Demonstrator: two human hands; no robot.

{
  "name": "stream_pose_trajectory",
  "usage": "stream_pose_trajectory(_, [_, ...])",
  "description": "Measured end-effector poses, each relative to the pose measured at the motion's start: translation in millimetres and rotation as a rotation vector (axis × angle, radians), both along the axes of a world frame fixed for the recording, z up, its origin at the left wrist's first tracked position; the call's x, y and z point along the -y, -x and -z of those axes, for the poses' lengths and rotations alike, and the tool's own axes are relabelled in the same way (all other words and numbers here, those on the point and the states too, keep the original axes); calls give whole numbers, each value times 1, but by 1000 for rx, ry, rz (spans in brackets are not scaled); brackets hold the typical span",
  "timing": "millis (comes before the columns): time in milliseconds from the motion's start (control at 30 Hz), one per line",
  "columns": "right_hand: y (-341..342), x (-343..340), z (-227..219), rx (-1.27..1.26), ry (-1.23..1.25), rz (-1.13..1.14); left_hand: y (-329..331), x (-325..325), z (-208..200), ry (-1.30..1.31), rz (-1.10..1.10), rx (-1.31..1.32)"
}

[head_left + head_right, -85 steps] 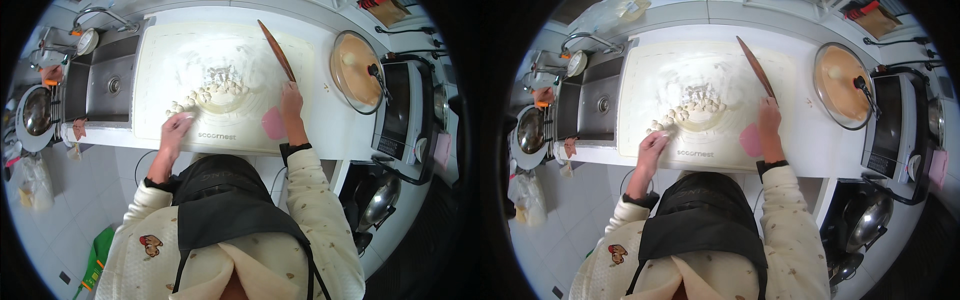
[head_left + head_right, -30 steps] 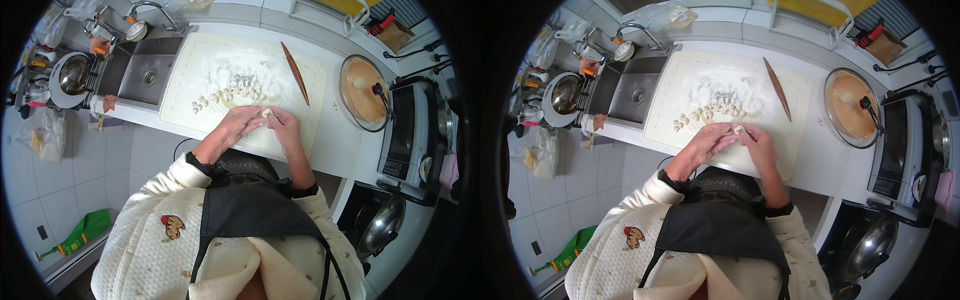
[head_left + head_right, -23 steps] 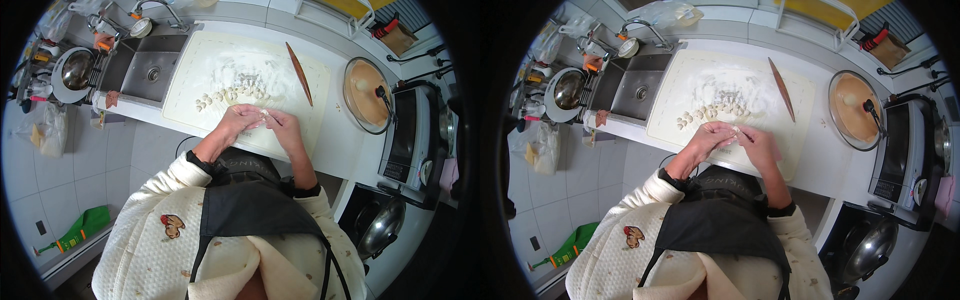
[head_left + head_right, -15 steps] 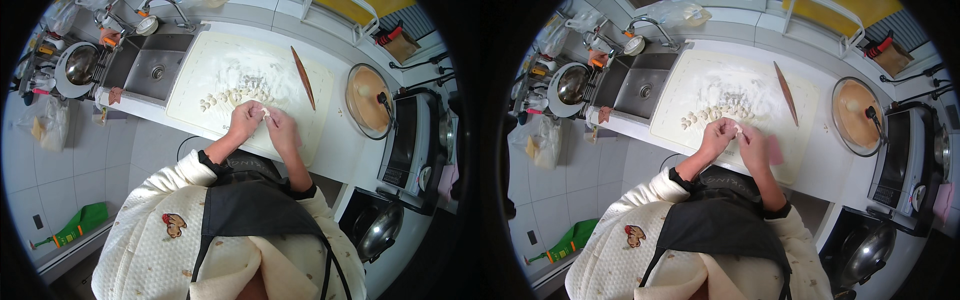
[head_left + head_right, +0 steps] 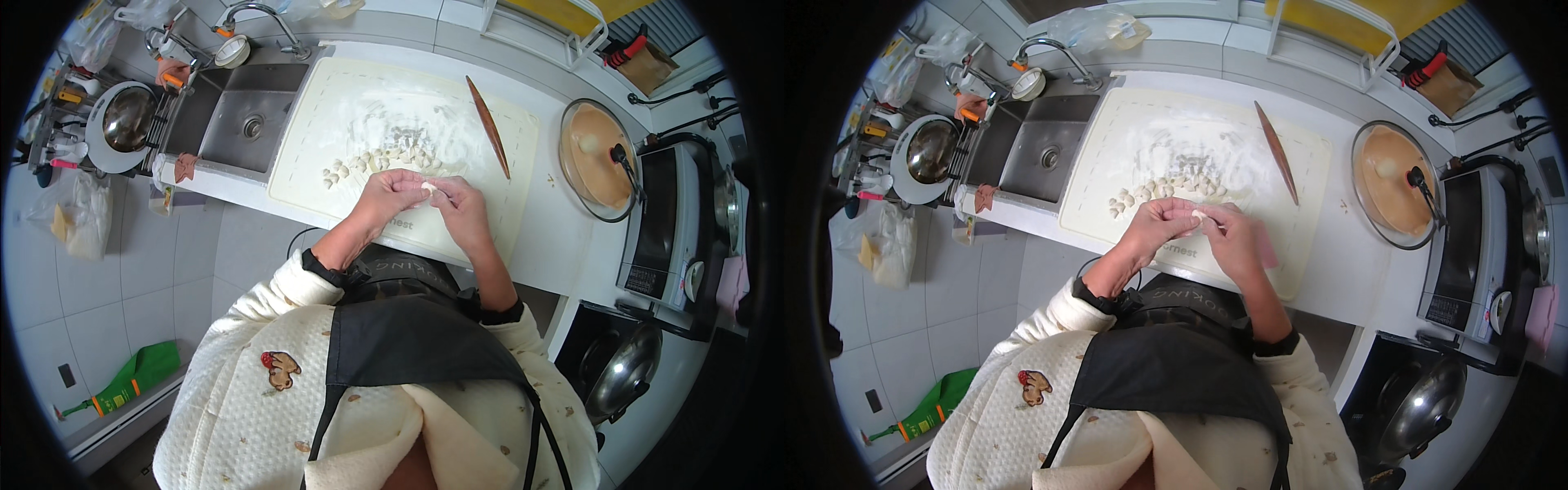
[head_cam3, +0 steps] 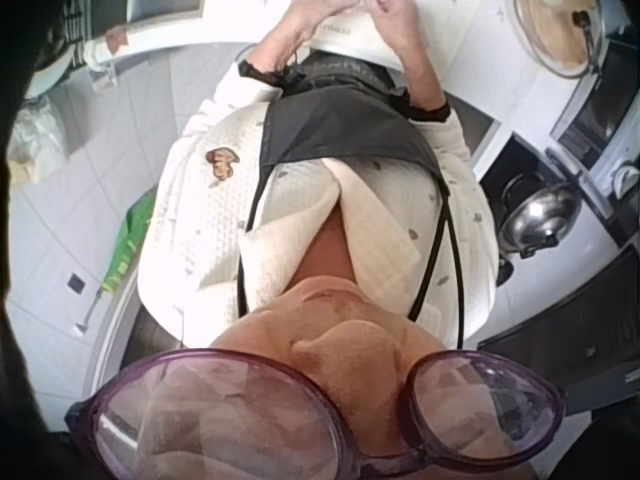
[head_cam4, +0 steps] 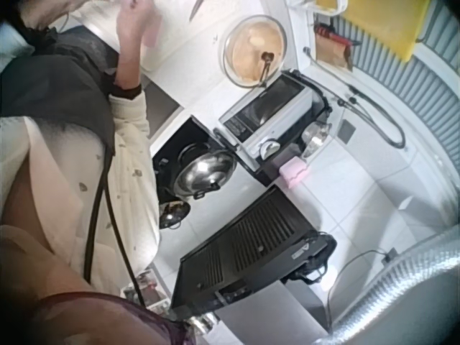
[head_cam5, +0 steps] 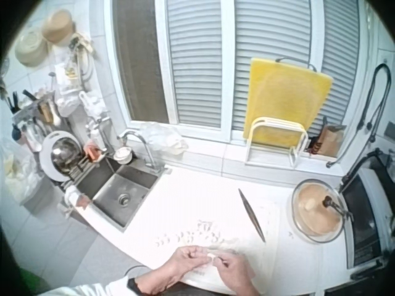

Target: The person prepares dough by kneading and rolling it into a log, then cuts it into small pieces. They shape each piece into a round dumpling wrapper and coat them with flour on a cutting board.

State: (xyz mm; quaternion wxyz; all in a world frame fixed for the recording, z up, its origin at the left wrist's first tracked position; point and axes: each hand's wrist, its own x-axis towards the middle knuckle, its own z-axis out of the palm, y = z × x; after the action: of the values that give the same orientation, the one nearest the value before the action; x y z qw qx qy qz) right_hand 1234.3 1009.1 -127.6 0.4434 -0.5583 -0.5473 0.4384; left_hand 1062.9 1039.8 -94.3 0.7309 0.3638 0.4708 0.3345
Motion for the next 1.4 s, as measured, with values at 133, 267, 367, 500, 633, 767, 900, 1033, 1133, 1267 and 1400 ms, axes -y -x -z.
stream_pose_trajectory(133, [12,0,2,-74,-18,82,-10,-1,26,-245,6,-157])
stream_pose_trajectory(267, [14,-5,2,-43,57,200,-15,-3,36,-168,-21,-133])
stream_pose_trajectory(367, [2,-9,-7,147,60,126,-7,-8,12,115,15,1])
stream_pose_trajectory(500, [-1,-8,-17,-131,61,38,6,-14,-5,264,50,73])
stream_pose_trajectory(633, [4,-6,-17,-49,17,6,6,-10,1,299,23,120])
stream_pose_trajectory(767, [11,-4,-11,-16,-96,39,-1,-6,9,155,14,-4])
stream_pose_trajectory(900, [15,-2,-4,22,-11,76,-9,-6,36,45,-65,-35])
stream_pose_trajectory(1033, [12,-3,5,29,-57,135,-12,-4,29,77,-90,65])
stream_pose_trajectory(1133, [1,-3,0,17,-37,112,-4,-3,8,286,-34,155])
stream_pose_trajectory(1267, [-1,-2,-7,32,-92,53,-1,-3,6,271,2,105])
stream_pose_trajectory(1400, [-3,-3,-7,41,-108,16,-4,-2,3,271,-33,109])
